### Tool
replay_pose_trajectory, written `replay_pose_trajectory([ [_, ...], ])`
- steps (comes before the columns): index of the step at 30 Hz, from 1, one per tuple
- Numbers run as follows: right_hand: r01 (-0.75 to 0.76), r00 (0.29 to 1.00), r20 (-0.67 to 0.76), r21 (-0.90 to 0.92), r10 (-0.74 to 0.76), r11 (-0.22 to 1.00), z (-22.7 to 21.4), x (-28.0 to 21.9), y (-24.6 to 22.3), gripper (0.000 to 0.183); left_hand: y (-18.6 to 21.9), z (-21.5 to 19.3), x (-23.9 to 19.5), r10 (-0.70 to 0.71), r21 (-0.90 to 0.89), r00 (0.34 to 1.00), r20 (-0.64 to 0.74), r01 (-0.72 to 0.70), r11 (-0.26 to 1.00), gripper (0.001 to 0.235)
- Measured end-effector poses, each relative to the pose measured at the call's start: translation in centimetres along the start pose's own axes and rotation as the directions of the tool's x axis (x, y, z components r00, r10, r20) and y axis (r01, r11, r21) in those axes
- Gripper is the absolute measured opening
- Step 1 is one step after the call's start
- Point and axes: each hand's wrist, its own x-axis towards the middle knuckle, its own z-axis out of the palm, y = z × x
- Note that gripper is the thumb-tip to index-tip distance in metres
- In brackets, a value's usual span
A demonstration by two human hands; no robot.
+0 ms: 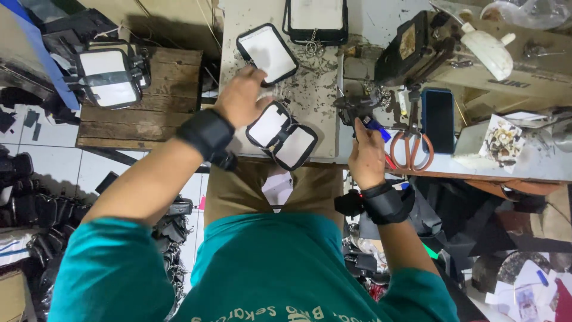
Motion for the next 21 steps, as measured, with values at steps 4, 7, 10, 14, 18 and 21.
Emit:
replay_pose_trajectory([
  [4, -0.044, 0.987, 0.152, 0.002, 0.043, 0.999, -2.1, 0.4, -1.2, 0.06, -3.4, 3.5, 5.4, 0.105, 0.229, 0.992, 0.07, -0.118, 0.966, 0.065],
  [7, -0.042, 0.977, 0.208, -0.057, 0.053, 0.997, -3.6, 0.9, -1.6, 0.059, -6.3, 6.3, 8.7, 0.208, 0.385, 0.975, 0.078, -0.222, 0.896, 0.061],
  [10, 0.097, 0.985, 0.151, -0.104, -0.081, 0.99, -5.3, 2.0, -2.3, 0.05, -8.5, 8.6, 10.2, 0.169, 0.371, 0.978, 0.126, -0.204, 0.906, 0.044],
  [14, 0.379, 0.922, 0.113, -0.056, -0.372, 0.924, -6.7, 5.4, -5.4, 0.041, -9.5, 10.1, 10.5, 0.197, 0.365, 0.973, 0.117, -0.227, 0.903, 0.021],
  [18, 0.564, 0.809, 0.158, 0.061, -0.566, 0.824, -6.5, 9.8, -10.0, 0.039, -7.6, 6.8, 10.9, 0.273, 0.296, 0.936, 0.22, -0.331, 0.896, 0.019],
  [21, 0.577, 0.685, 0.445, 0.151, -0.577, 0.802, -4.7, 13.5, -13.2, 0.067, -3.9, 2.2, 11.3, -0.007, 0.36, 0.836, 0.548, -0.228, 0.905, 0.058],
])
